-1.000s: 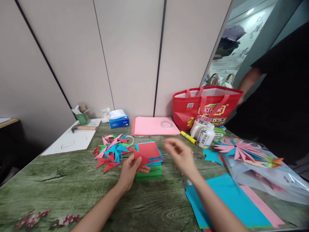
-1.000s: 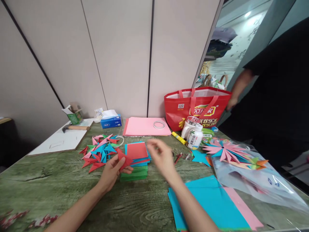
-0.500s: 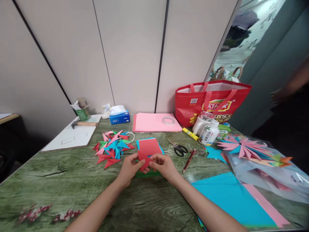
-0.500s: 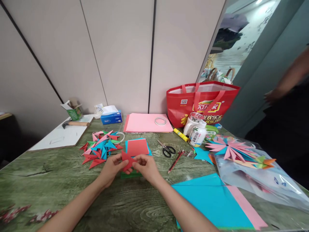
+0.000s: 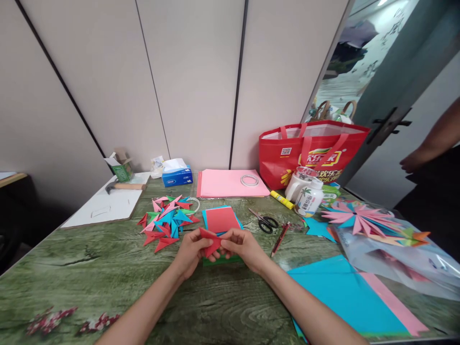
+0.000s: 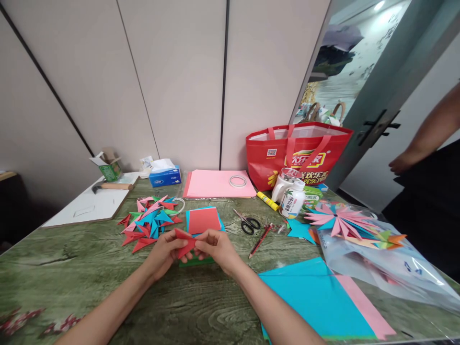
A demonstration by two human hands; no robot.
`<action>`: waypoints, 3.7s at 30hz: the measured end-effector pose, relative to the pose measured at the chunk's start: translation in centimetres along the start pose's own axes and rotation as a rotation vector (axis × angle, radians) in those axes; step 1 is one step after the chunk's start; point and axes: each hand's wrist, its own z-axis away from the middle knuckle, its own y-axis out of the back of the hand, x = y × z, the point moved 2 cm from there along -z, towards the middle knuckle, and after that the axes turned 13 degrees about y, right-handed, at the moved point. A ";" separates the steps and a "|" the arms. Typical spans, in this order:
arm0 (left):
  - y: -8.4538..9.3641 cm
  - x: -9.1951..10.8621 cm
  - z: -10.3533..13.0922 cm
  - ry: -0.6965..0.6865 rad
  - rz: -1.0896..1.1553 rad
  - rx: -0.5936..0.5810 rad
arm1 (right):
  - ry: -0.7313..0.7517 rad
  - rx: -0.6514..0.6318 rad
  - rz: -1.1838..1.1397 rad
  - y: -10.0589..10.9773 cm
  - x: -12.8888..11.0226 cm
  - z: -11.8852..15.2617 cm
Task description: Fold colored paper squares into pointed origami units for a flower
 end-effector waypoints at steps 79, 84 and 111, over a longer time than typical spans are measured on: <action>-0.8 -0.6 -0.3 0.025 -0.081 0.048 | 0.049 0.093 0.160 0.2 0.3 -0.3; -0.7 -1.1 -0.4 0.224 -0.060 -0.082 | 0.049 0.062 0.150 0.2 0.3 -0.3; -0.4 -1.6 -0.7 0.230 0.013 -0.041 | 0.057 0.143 0.186 -0.1 0.4 -0.5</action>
